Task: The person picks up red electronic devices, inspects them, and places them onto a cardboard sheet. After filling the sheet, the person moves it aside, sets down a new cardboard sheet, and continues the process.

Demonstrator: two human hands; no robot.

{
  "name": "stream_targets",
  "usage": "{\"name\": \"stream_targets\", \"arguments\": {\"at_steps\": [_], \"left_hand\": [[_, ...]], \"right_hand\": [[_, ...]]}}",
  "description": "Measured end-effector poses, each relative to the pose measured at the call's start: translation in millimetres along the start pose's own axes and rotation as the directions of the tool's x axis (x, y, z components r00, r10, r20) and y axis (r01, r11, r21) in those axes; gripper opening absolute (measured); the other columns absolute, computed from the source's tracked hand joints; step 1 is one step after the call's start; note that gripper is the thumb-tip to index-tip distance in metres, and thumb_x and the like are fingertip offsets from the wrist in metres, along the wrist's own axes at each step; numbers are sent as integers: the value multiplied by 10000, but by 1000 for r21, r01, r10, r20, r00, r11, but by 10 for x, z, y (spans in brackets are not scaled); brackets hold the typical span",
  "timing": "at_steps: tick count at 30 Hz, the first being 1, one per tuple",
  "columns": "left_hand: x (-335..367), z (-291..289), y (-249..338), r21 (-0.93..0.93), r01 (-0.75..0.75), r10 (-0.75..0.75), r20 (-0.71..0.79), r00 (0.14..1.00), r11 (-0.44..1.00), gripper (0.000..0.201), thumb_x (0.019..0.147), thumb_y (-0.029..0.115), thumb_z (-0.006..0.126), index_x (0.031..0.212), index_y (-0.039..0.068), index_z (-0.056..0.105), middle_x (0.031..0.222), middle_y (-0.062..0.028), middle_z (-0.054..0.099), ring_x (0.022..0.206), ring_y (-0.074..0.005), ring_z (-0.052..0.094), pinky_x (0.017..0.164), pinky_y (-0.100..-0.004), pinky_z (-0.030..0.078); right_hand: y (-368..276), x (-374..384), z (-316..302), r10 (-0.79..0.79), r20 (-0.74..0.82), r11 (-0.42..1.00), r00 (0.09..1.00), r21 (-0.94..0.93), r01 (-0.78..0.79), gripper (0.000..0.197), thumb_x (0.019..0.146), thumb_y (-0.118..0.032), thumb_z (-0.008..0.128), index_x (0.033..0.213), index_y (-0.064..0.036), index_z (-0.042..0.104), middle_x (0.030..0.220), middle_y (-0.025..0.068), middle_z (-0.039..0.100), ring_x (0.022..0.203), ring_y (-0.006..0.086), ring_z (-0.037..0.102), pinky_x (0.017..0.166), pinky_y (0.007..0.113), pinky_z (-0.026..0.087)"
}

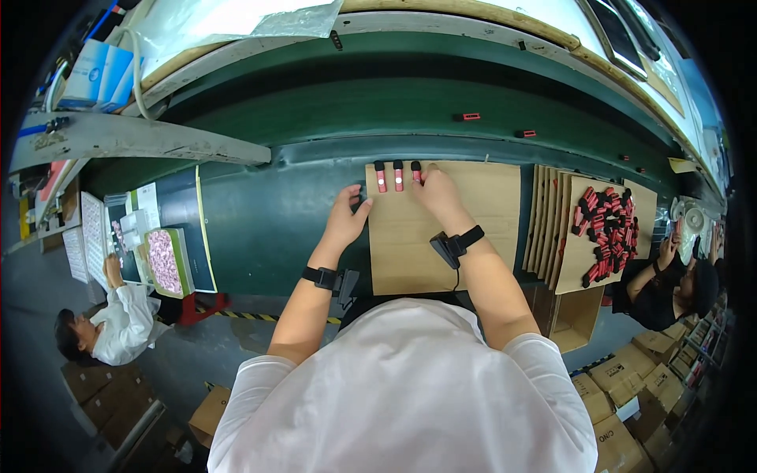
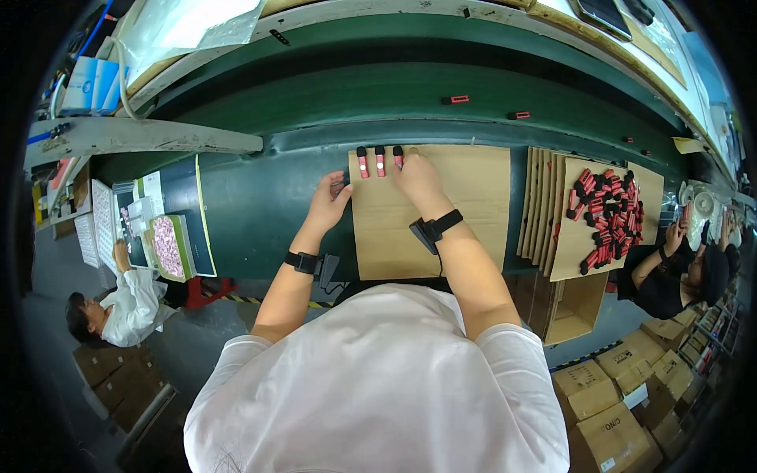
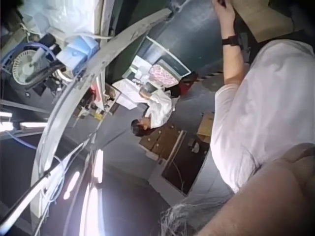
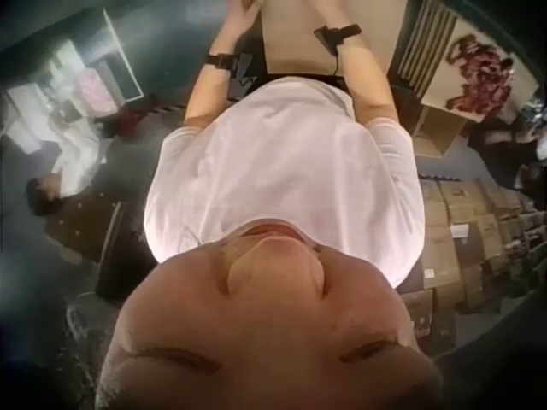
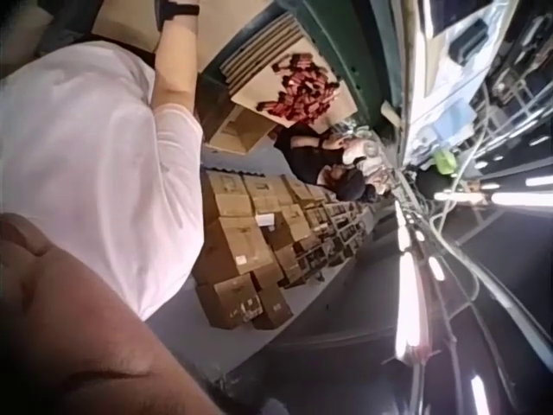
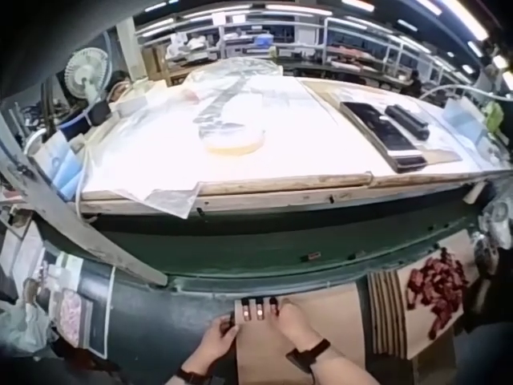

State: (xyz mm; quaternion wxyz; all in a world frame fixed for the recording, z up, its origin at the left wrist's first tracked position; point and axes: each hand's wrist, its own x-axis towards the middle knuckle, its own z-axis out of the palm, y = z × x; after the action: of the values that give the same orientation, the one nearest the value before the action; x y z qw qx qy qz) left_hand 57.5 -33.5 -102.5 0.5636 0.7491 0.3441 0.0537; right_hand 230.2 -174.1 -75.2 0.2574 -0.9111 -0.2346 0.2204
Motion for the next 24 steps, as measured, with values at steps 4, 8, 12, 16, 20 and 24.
{"name": "stream_targets", "arguments": {"at_steps": [4, 8, 12, 16, 20, 24], "left_hand": [[37, 19, -42, -44, -2, 3, 30, 1000, 999, 510, 884, 231, 658, 1272, -36, 464, 1237, -225, 549, 1124, -316, 571, 927, -387, 472], [49, 34, -158, -78, -28, 29, 12, 1000, 997, 516, 885, 231, 656, 1276, -43, 459, 1243, -226, 543, 1145, -324, 555, 949, -392, 460], [49, 73, -153, -51, -39, 39, -2, 999, 998, 480, 909, 190, 632, 1286, -32, 436, 1271, -206, 523, 1163, -301, 545, 976, -386, 444], [-71, -1, -105, 93, -39, 49, -106, 993, 995, 432, 916, 163, 623, 1268, -21, 453, 1259, -193, 534, 1167, -285, 544, 988, -381, 435], [-186, -156, -11, 211, -49, 93, -209, 974, 976, 394, 907, 152, 627, 1237, -13, 490, 1224, -185, 561, 1156, -282, 552, 989, -376, 433], [-291, -304, 107, 264, -47, 121, -270, 955, 963, 368, 901, 129, 624, 1223, -4, 507, 1218, -174, 568, 1145, -277, 559, 993, -373, 430]], "right_hand": [[14, 23, -55, -11, 47, 1000, 999, -6, 11, 323, 792, -266, 703, 907, 15, 590, 794, 195, 663, 776, 379, 643, 692, 444, 507], [-5, 235, -336, 0, -49, 1000, 999, 11, 1, 340, 794, -270, 710, 989, -21, 585, 814, 164, 660, 810, 349, 647, 712, 433, 509], [287, 815, -641, -25, -114, 983, 993, -185, 4, 343, 825, -296, 665, 1072, -71, 587, 1075, 157, 613, 1028, 345, 593, 858, 428, 498], [485, 1267, -635, -38, -122, 942, 992, -334, -5, 355, 829, -263, 670, 1141, -123, 578, 1176, 152, 558, 1107, 354, 547, 918, 434, 476], [601, 1593, -526, 74, -53, 923, 996, -374, -88, 340, 835, -223, 668, 1155, -155, 575, 1242, 149, 514, 1156, 362, 511, 946, 440, 464], [627, 1672, -477, 43, -14, 888, 999, -458, -45, 267, 863, -175, 604, 1124, -118, 588, 1168, 144, 563, 1090, 341, 563, 899, 437, 490]]}}
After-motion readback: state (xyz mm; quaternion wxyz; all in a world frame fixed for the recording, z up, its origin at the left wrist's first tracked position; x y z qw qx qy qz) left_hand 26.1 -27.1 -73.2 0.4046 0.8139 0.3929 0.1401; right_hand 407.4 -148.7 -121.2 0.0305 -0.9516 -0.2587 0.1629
